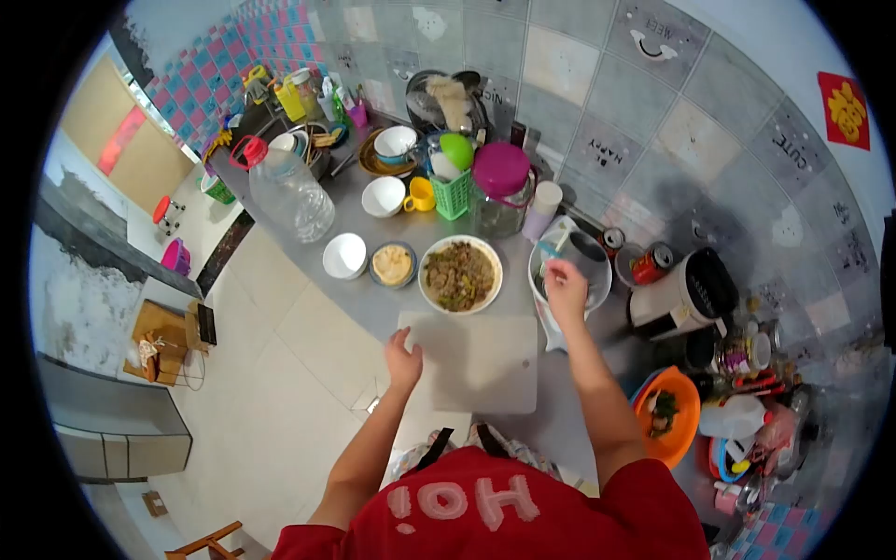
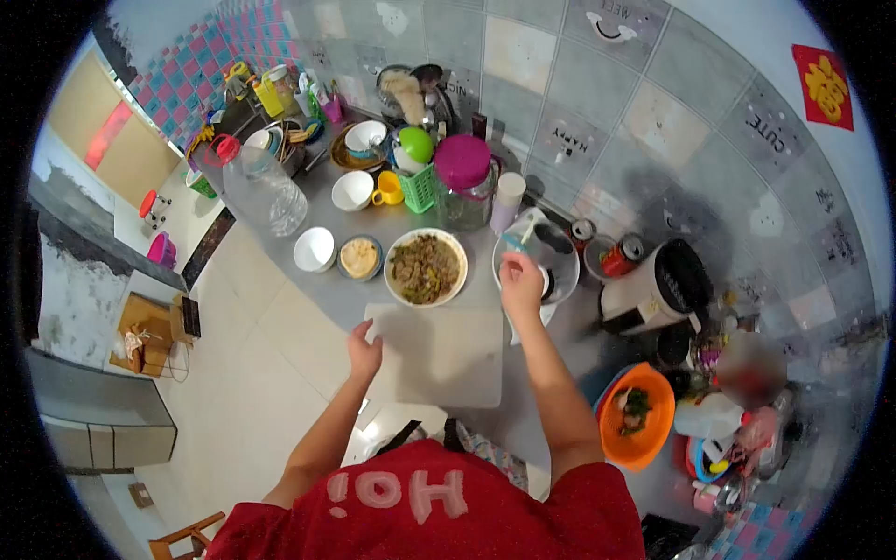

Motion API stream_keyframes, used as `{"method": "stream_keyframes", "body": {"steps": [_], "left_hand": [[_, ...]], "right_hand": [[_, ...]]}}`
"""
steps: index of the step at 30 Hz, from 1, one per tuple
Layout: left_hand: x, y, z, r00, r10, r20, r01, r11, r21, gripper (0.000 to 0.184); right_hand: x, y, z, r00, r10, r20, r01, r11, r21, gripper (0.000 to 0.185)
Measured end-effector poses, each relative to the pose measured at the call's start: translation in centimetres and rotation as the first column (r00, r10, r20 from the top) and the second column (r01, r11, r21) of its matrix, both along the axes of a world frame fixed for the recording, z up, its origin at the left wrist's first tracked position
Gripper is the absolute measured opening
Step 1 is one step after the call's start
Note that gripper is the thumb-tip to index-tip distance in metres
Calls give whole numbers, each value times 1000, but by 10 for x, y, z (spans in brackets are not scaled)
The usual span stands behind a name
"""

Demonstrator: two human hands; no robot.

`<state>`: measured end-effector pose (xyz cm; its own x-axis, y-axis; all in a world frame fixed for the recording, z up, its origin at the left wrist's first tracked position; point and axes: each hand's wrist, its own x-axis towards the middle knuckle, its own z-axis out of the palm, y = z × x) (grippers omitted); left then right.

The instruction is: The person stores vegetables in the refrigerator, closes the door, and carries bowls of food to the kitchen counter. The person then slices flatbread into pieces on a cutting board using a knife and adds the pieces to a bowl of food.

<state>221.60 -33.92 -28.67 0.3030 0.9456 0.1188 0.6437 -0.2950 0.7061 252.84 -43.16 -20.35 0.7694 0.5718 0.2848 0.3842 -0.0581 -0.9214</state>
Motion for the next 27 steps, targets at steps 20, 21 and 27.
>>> {"method": "stream_keyframes", "body": {"steps": [20, 21, 27], "left_hand": [[158, 13, 85, 857, 1, 515, 229, 894, -384, 26], [156, 11, 80, 853, -13, 522, 245, 893, -378, 26], [137, 2, 95, 736, 0, 677, 311, 888, -338, 23]], "right_hand": [[140, 235, 52, 988, 111, 105, -119, 990, 73, 33], [139, 229, 62, 989, 89, 122, -91, 996, 9, 31], [129, 184, 129, 924, -235, 303, 110, 920, 376, 28]]}}
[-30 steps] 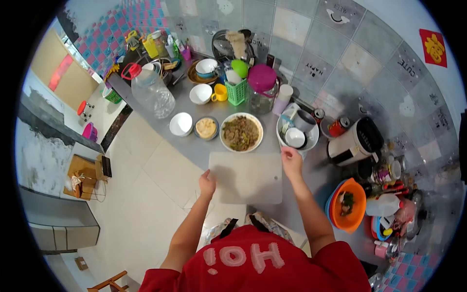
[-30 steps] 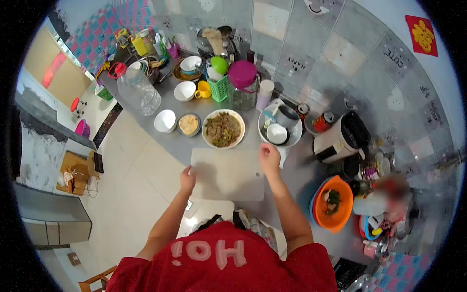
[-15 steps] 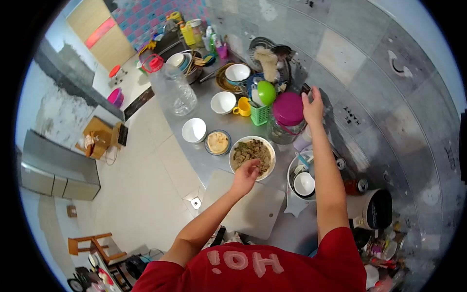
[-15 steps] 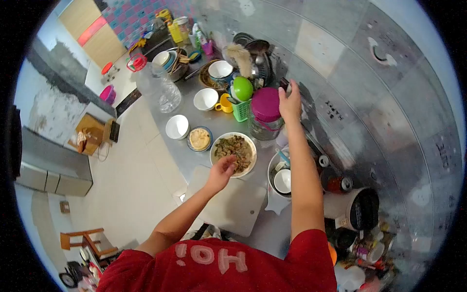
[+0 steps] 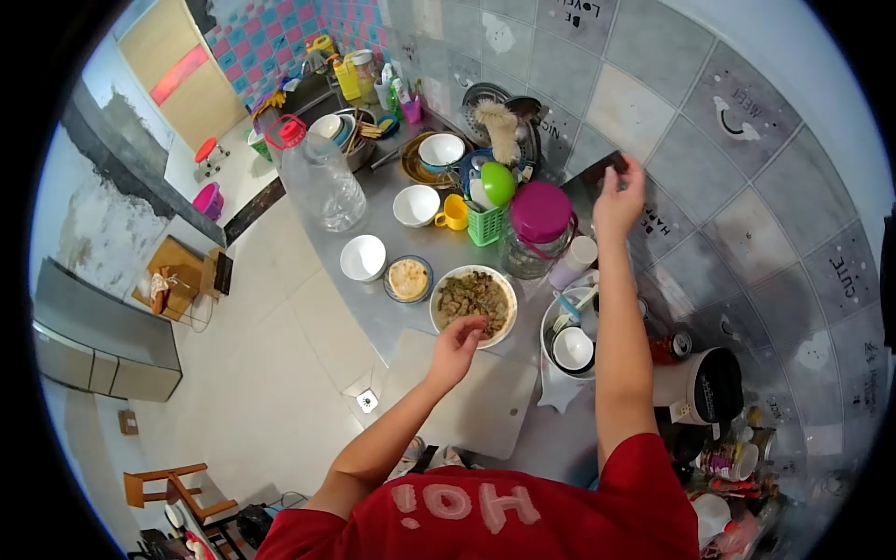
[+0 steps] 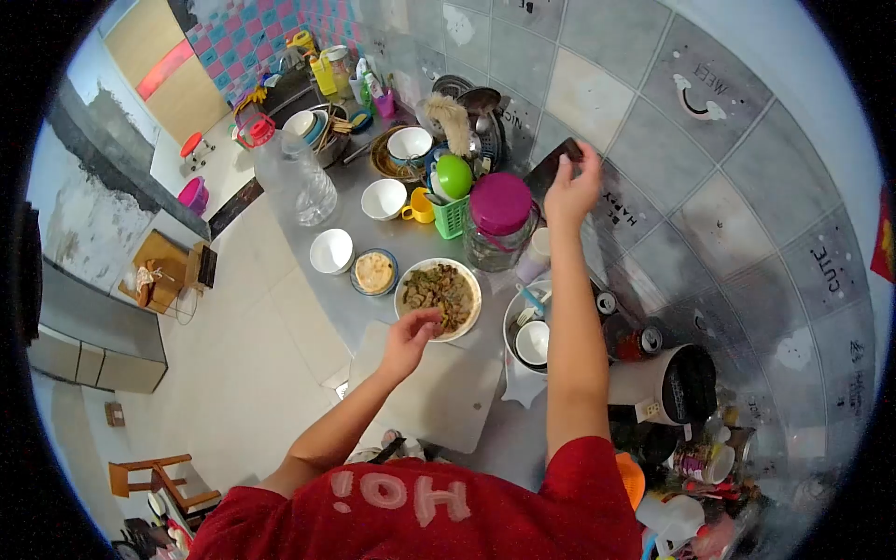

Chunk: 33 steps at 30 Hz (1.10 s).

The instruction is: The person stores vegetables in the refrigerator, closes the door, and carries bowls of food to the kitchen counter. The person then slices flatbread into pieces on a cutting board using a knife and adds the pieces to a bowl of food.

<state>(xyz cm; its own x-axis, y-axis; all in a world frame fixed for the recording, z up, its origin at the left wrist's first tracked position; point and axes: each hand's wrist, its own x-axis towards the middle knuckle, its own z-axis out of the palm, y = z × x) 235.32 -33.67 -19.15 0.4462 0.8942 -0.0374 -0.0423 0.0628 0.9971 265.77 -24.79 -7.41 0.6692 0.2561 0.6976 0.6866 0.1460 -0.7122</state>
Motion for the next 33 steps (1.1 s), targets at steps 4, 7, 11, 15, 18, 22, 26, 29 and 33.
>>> {"method": "stream_keyframes", "body": {"steps": [4, 7, 11, 15, 18, 22, 26, 29, 33], "left_hand": [[-14, -3, 9, 999, -21, 30, 22, 999, -33, 23], [-22, -14, 38, 992, -109, 67, 119, 977, -176, 26], [-26, -26, 71, 873, -277, 402, 452, 770, -450, 45], [-35, -33, 100, 746, -82, 661, 585, 554, -592, 54], [-47, -35, 74, 907, 151, 392, 233, 597, -768, 44], [-76, -54, -1, 936, 298, 188, 45, 428, -903, 21], [-93, -68, -61, 954, 287, 81, -40, 395, -918, 15], [-98, -83, -86, 956, 295, 10, -97, 346, -933, 12], [-98, -92, -117, 979, 199, 47, -37, 400, -916, 17]], "right_hand": [[-45, -68, 76, 981, 189, -46, -170, 948, 271, 27], [-76, -126, 104, 981, 184, 57, -193, 947, 258, 30], [-114, -180, 98, 898, 431, -85, -373, 851, 370, 30], [-154, -213, 49, 689, 696, -200, -653, 717, 246, 29], [-181, -229, 5, 456, 823, -338, -838, 525, 149, 26], [-194, -256, -50, 272, 766, -583, -904, 410, 117, 24], [-181, -274, -79, 296, 534, -792, -952, 234, -198, 34], [-188, -277, -117, 558, 636, -533, -790, 210, -577, 32], [-199, -268, -181, 698, 622, -354, -621, 281, -732, 28]]}}
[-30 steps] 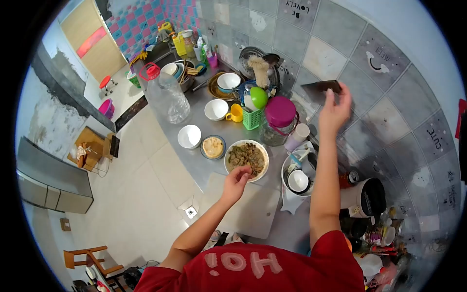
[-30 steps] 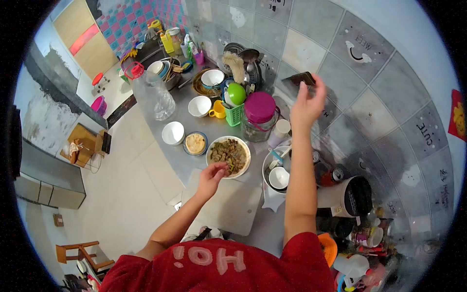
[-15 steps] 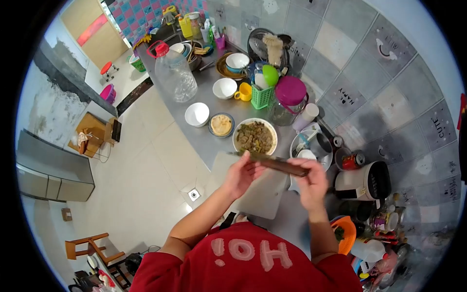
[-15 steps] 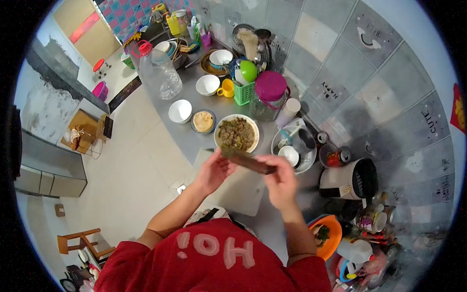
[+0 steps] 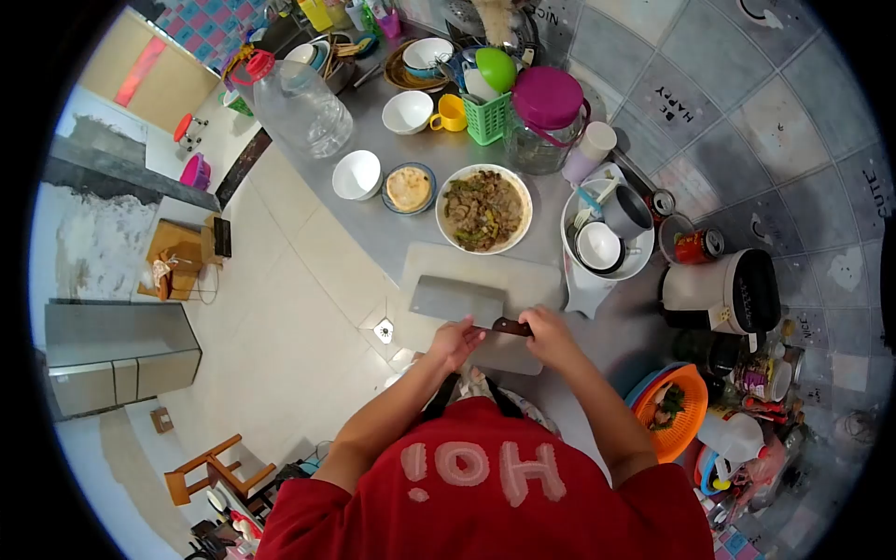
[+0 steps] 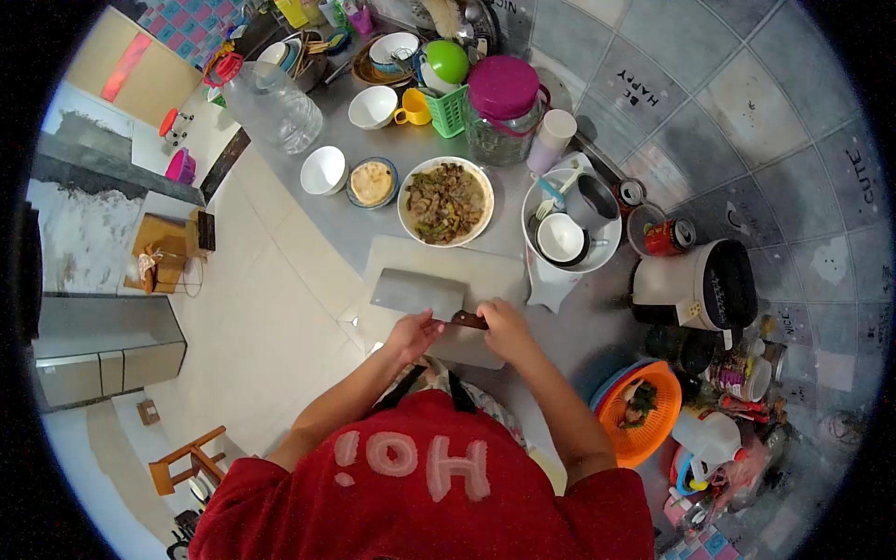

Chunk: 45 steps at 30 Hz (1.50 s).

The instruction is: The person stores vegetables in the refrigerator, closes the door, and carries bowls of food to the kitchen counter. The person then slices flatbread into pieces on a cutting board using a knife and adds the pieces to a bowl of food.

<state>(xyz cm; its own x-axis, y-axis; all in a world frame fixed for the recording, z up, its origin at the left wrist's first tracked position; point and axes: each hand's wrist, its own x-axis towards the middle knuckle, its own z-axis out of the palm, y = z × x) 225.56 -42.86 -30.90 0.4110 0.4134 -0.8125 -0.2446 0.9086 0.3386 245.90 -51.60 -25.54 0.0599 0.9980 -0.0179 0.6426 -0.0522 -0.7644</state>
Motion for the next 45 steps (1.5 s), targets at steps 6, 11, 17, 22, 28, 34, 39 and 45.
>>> {"method": "stream_keyframes", "body": {"steps": [6, 11, 17, 22, 28, 34, 39, 45], "left_hand": [[-10, 24, 27, 743, -572, -347, 633, 769, 89, 26], [-23, 111, 42, 541, -95, -836, 824, 260, 504, 23], [-7, 238, 46, 552, 385, -740, 820, -89, 565, 34], [14, 263, 58, 263, 383, -885, 963, -160, 216, 47], [24, 276, 68, 90, 373, -924, 979, -203, 13, 53], [24, 288, 94, 69, 126, -990, 944, -330, 24, 38], [1, 305, 87, 421, 346, -839, 907, -133, 400, 22], [-42, 295, 73, 677, 518, -523, 477, 233, 847, 20]], "right_hand": [[-24, 15, -35, 942, 3, 335, 47, 989, -141, 21], [-43, 58, -18, 962, -39, 272, 41, 999, -4, 17], [-79, 129, 14, 982, -119, 146, 125, 992, -29, 15], [-94, 165, 20, 986, -138, 89, 132, 989, 71, 15], [-94, 192, 21, 976, -215, 39, 212, 974, 78, 13], [-84, 238, 17, 976, -215, 34, 210, 972, 103, 13], [-83, 284, 3, 979, -185, 83, 166, 965, 204, 14], [-106, 339, 0, 865, -72, 496, 219, 945, -244, 32]]}}
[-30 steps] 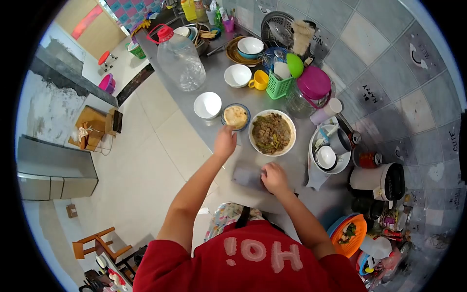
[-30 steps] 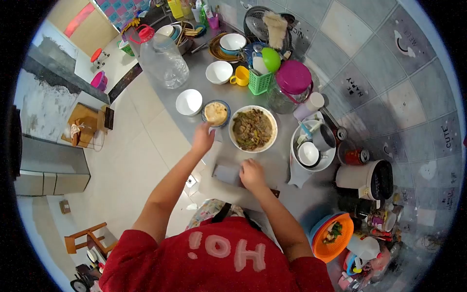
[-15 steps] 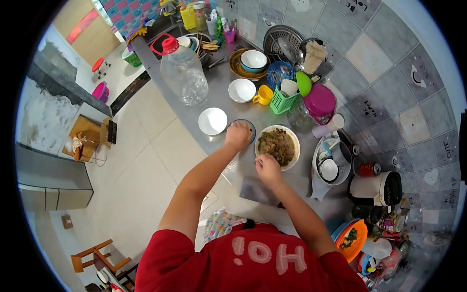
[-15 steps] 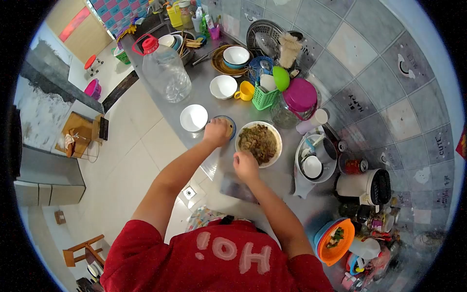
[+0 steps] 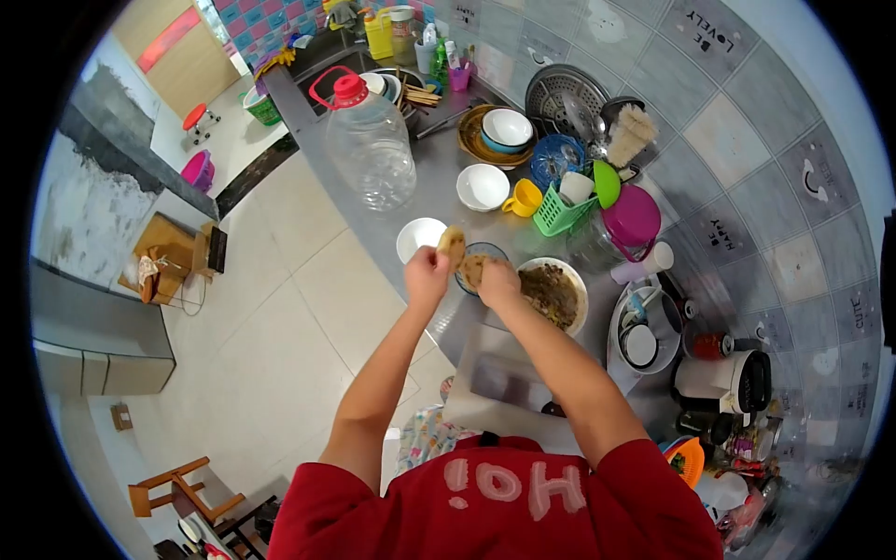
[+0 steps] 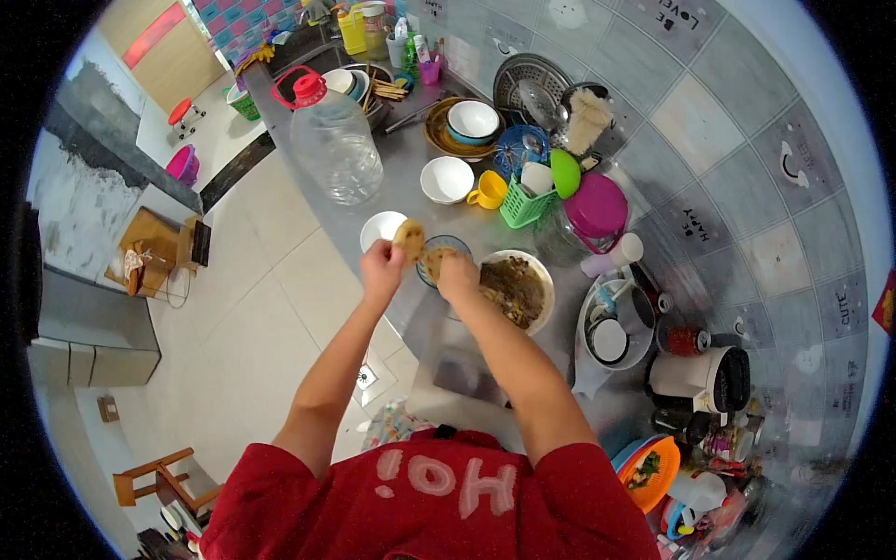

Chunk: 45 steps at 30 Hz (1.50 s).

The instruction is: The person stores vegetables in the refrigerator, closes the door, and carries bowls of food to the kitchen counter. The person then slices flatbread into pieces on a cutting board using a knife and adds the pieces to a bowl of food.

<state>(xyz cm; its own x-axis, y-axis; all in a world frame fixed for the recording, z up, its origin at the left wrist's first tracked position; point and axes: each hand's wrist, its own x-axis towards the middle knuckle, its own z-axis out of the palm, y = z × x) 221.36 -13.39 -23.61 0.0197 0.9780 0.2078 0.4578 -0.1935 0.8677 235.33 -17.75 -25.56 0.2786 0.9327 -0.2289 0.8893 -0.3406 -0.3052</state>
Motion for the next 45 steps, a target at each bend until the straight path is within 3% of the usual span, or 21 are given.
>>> {"method": "stream_keyframes", "body": {"steps": [1, 3, 7, 9, 12, 13, 14, 16, 18, 20, 26, 28, 30, 33, 35, 38, 45], "left_hand": [[-10, -8, 3, 1000, 6, 1, -6, 1000, 0, 20], [-32, -29, 7, 946, 136, 293, -87, 981, -175, 17], [-76, -63, -2, 885, 269, 380, -153, 939, -308, 17], [-90, -79, -1, 830, 331, 448, -156, 910, -383, 18], [-101, -96, -8, 816, 360, 452, -160, 892, -422, 20], [-103, -100, -12, 813, 365, 454, -168, 892, -419, 20], [-105, -105, -17, 809, 366, 460, -149, 885, -442, 21], [-105, -115, -19, 803, 370, 466, -136, 877, -461, 21], [-98, -126, -19, 685, 408, 603, -66, 860, -506, 22], [-94, -133, -24, 689, 417, 593, -46, 841, -538, 23], [-80, -155, -17, 606, 463, 647, 38, 796, -604, 21], [-81, -158, -18, 589, 483, 647, 23, 791, -611, 20], [-82, -160, -17, 574, 497, 651, 15, 789, -615, 20], [-84, -160, -15, 572, 501, 649, 16, 785, -619, 19], [-84, -161, -14, 560, 508, 654, 19, 782, -623, 19], [-86, -160, -12, 561, 512, 650, 22, 776, -631, 19], [-89, -156, -14, 560, 507, 655, 30, 778, -628, 19]], "right_hand": [[-5, 3, 4, 1000, 6, 1, -6, 1000, 0, 32], [-14, 7, 9, 982, 64, 178, -49, 995, -88, 44], [-18, 28, 10, 983, 83, 164, -58, 986, -154, 52], [-16, 35, 16, 986, 124, 111, -88, 955, -285, 55], [4, 49, -38, 984, 114, 139, -92, 983, -156, 58], [4, 34, -8, 940, 268, 211, -232, 956, -176, 57], [7, 33, -7, 938, 274, 214, -240, 955, -172, 57], [16, 37, -11, 987, 161, 15, -155, 971, -182, 60], [26, 41, -28, 994, 100, -36, -105, 972, -208, 63], [33, 48, -46, 996, 34, -84, -53, 970, -237, 66], [40, 45, -38, 981, 189, -42, -193, 931, -310, 71], [46, 46, -44, 969, 170, -179, -213, 942, -258, 76], [43, 47, -44, 969, 214, -127, -236, 953, -191, 75], [32, 44, -30, 985, 158, -63, -169, 950, -264, 77], [13, 36, -15, 987, 133, 95, -111, 973, -204, 85], [-3, 35, -9, 983, 68, 172, -30, 976, -215, 93], [-7, 27, 24, 978, 27, 205, 15, 980, -199, 88]]}}
